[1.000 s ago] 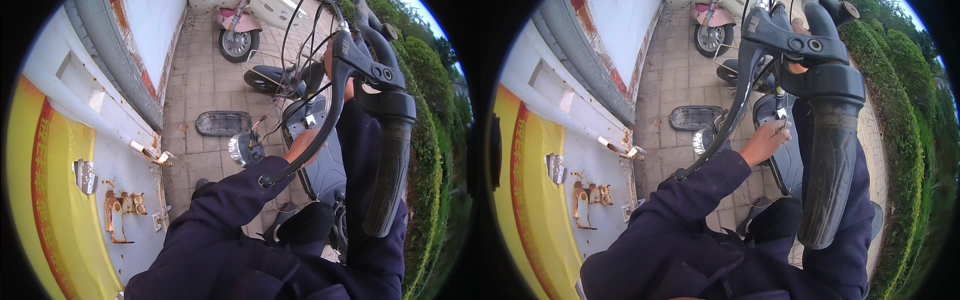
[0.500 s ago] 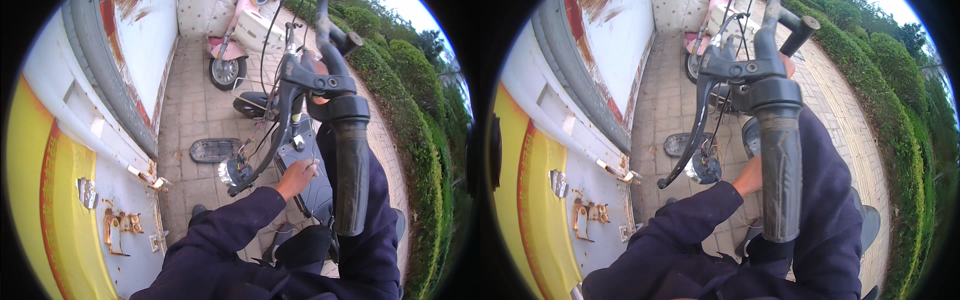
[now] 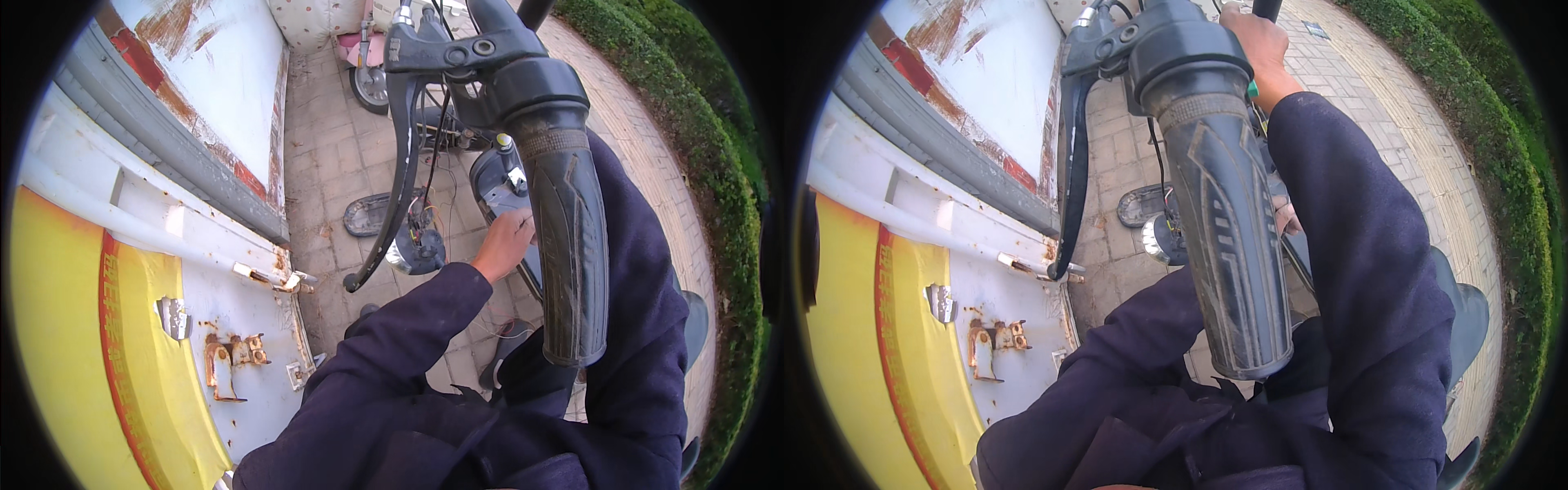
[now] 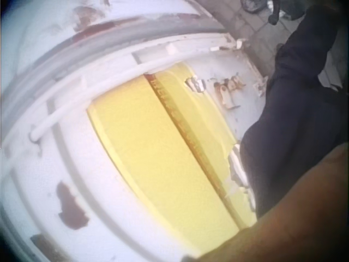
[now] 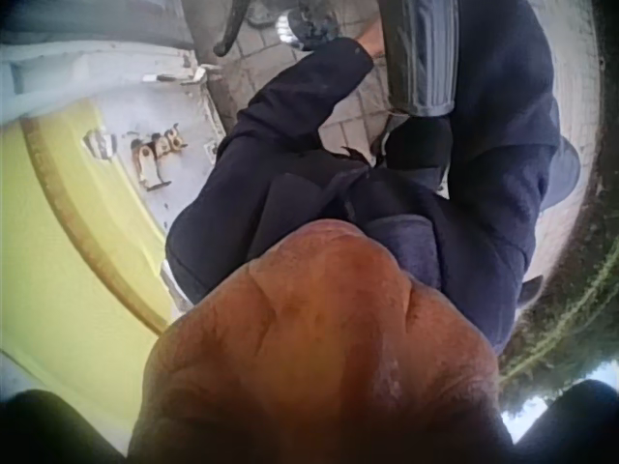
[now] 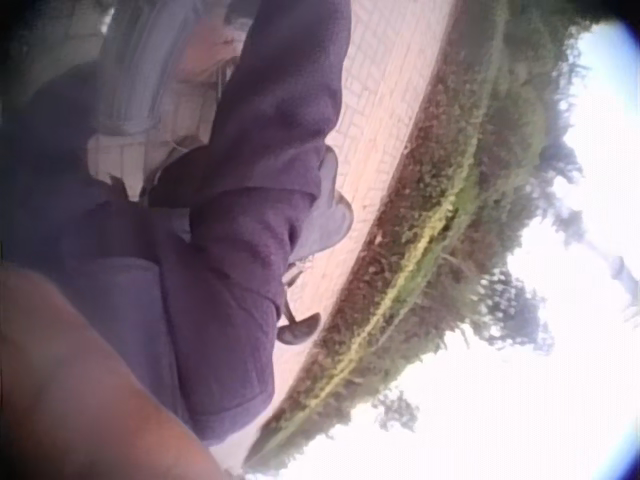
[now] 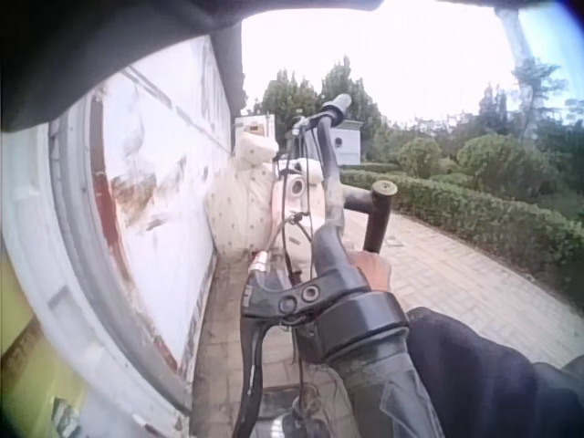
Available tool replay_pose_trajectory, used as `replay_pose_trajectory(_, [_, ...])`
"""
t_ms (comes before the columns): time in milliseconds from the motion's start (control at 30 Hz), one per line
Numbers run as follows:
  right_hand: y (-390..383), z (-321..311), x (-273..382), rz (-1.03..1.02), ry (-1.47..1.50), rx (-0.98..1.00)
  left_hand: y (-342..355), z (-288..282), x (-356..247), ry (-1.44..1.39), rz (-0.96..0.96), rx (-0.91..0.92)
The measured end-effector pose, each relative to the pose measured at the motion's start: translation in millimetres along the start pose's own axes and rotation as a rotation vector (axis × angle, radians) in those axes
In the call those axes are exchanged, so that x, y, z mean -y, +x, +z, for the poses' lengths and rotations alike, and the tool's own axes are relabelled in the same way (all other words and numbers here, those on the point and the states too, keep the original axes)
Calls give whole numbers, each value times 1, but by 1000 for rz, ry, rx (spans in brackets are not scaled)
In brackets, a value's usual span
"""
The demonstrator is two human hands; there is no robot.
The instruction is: The person repairs an electric scooter by connecting wires at the handlebar and under the seat. They twist and secure wire ends, then route and connect additional wires near the controller under the seat.
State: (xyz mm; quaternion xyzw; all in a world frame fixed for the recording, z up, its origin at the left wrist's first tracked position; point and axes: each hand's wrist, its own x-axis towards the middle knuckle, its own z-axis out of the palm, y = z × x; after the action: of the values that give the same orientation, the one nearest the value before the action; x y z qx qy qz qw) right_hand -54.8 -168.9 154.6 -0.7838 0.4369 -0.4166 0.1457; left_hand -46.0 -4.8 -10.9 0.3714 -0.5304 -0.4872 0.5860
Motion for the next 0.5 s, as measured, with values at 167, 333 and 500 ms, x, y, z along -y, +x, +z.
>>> replay_pose_trajectory(167, [-14, 6, 0, -33, -45, -45, 0, 15, 4, 78, -47, -13])
replay_pose_trajectory(333, [-61, 15, 15, -193, -247, -269, 1, 22, 8, 201, 47, 3])
replay_pose_trajectory(500, [-111, 11, 52, -384, -340, -304, -7, 27, 9, 84, 136, -95])
